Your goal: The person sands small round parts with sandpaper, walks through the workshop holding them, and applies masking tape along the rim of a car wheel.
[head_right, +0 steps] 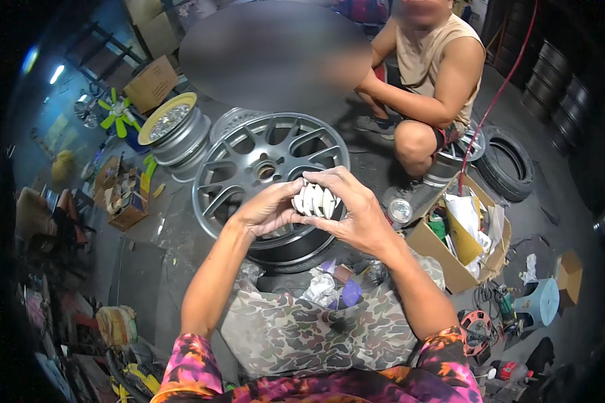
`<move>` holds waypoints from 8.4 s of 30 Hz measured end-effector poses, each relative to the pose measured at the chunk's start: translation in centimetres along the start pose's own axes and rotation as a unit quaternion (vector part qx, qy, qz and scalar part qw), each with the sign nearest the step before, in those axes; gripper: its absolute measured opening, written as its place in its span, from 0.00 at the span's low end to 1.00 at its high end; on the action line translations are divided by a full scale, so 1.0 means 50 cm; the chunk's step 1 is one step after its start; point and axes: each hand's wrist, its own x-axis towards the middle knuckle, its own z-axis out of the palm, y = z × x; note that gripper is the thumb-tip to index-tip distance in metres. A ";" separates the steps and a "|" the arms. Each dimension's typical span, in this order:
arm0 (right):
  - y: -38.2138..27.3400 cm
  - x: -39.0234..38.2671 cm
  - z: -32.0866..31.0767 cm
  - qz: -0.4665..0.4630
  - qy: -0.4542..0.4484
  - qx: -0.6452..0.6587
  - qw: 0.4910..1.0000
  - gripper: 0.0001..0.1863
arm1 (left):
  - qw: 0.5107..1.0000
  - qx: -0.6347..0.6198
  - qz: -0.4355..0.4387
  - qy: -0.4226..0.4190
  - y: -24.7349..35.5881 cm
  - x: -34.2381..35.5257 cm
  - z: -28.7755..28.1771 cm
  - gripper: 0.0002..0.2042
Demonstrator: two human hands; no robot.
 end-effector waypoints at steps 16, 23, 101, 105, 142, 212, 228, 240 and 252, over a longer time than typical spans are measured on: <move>0.107 -0.043 -0.005 0.052 0.043 -0.012 0.998 0.31 | 0.994 -0.101 -0.009 -0.045 -0.080 0.118 0.004 0.24; 0.107 -0.062 -0.003 0.098 -0.010 0.045 0.994 0.30 | 0.991 -0.097 -0.056 -0.074 -0.105 0.126 -0.014 0.26; 0.146 -0.047 -0.005 -0.032 -0.028 -0.014 0.999 0.32 | 0.998 -0.001 -0.031 0.050 -0.091 0.095 0.022 0.28; 0.154 -0.041 0.003 -0.043 -0.003 -0.017 0.999 0.31 | 1.000 0.005 -0.013 0.020 -0.085 0.085 0.016 0.31; 0.122 0.017 -0.060 0.091 0.021 -0.032 0.995 0.30 | 0.929 -0.208 0.222 0.213 -0.011 0.126 -0.073 0.23; 0.181 -0.006 0.017 0.000 0.079 -0.106 0.991 0.39 | 0.821 0.357 0.344 0.282 -0.131 0.127 0.054 0.23; 0.187 -0.019 -0.012 0.110 0.018 -0.083 0.990 0.34 | 0.625 0.511 0.497 0.317 -0.087 0.115 0.030 0.27; 0.156 -0.015 0.037 0.193 0.021 0.192 0.962 0.43 | 0.603 0.582 0.445 0.316 -0.085 0.104 0.039 0.24; 0.139 -0.016 0.053 0.239 0.076 0.183 0.951 0.33 | 0.549 0.644 0.447 0.288 -0.078 0.104 0.075 0.23</move>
